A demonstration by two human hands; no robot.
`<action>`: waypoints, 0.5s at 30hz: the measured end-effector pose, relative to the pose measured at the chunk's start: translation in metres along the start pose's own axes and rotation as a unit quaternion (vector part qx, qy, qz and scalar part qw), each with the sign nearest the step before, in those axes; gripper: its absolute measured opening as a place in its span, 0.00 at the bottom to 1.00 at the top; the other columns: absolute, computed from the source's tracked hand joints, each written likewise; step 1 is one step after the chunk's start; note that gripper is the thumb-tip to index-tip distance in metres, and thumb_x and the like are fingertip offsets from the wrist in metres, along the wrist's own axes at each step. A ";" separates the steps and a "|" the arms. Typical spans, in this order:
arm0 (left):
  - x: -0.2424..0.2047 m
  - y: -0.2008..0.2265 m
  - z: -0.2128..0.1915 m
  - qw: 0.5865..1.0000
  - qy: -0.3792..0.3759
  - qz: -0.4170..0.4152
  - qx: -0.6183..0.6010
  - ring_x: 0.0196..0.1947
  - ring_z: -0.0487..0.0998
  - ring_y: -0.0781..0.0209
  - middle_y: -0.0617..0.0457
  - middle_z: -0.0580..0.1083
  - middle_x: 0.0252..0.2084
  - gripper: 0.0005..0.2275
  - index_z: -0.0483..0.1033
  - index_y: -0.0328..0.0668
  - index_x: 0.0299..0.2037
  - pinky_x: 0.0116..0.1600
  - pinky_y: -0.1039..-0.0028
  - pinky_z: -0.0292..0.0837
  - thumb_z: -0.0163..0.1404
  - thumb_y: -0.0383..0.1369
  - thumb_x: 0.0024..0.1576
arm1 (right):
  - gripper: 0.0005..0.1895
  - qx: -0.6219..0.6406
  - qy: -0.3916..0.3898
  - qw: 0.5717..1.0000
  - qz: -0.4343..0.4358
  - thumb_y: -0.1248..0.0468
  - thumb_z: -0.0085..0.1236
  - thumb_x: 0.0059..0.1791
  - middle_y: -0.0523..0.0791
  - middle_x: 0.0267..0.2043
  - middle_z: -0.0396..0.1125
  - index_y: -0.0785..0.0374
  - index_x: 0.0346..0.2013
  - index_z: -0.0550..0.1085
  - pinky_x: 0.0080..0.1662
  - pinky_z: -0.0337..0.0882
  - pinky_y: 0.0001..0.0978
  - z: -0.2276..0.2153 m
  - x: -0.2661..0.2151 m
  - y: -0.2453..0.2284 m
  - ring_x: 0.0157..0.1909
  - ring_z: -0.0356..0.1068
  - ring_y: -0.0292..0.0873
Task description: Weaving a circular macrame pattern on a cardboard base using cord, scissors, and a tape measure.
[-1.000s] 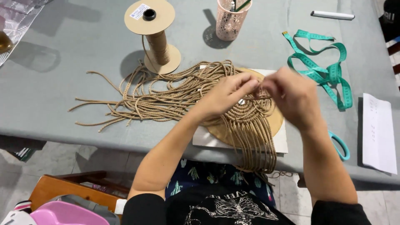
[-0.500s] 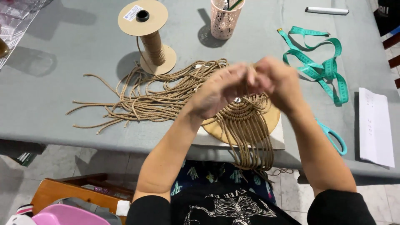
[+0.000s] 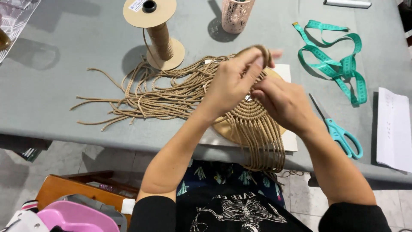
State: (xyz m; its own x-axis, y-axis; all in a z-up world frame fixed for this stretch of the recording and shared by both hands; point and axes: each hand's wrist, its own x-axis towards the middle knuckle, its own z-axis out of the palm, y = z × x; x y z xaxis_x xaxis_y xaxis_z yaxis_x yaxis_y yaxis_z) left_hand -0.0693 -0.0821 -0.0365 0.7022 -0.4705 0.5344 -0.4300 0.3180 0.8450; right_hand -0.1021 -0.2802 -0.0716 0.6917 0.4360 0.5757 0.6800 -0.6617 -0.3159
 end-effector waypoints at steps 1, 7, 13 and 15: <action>-0.002 -0.016 -0.002 0.995 -0.033 -0.005 0.094 0.50 0.77 0.56 0.48 0.74 0.48 0.14 0.74 0.43 0.45 0.57 0.63 0.72 0.36 0.40 0.71 | 0.12 -0.037 0.012 0.999 -0.013 0.57 0.48 0.61 0.46 0.29 0.65 0.58 0.41 0.76 0.36 0.70 0.44 -0.007 -0.001 0.003 0.31 0.68 0.55; -0.001 -0.048 0.001 0.975 -0.165 -0.094 -0.116 0.33 0.71 0.66 0.55 0.69 0.31 0.19 0.70 0.38 0.51 0.44 0.73 0.71 0.28 0.42 0.72 | 0.13 0.040 0.090 0.994 0.041 0.61 0.41 0.65 0.48 0.32 0.64 0.61 0.45 0.74 0.39 0.68 0.43 0.006 0.009 0.042 0.31 0.65 0.54; 0.023 0.001 -0.044 0.986 -0.059 -0.074 0.139 0.32 0.76 0.66 0.52 0.75 0.33 0.20 0.72 0.42 0.45 0.37 0.78 0.72 0.30 0.46 0.68 | 0.12 0.227 0.017 0.966 0.121 0.60 0.34 0.63 0.48 0.40 0.66 0.63 0.48 0.66 0.44 0.71 0.34 0.022 0.026 0.012 0.40 0.67 0.42; 0.046 0.009 -0.094 0.939 -0.029 -0.095 0.330 0.30 0.81 0.63 0.49 0.80 0.37 0.20 0.71 0.43 0.50 0.33 0.78 0.79 0.28 0.45 0.66 | 0.17 0.235 -0.035 0.959 0.157 0.58 0.34 0.62 0.50 0.54 0.67 0.66 0.61 0.62 0.48 0.72 0.32 0.007 0.029 0.003 0.51 0.70 0.42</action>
State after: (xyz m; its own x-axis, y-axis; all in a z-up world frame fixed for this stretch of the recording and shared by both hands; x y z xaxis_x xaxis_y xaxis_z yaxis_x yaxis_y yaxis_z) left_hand 0.0122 -0.0238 -0.0061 0.7779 -0.5174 0.3567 -0.5716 -0.3467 0.7437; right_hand -0.0787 -0.2650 -0.0609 0.8834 0.3116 0.3501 0.4592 -0.4258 -0.7797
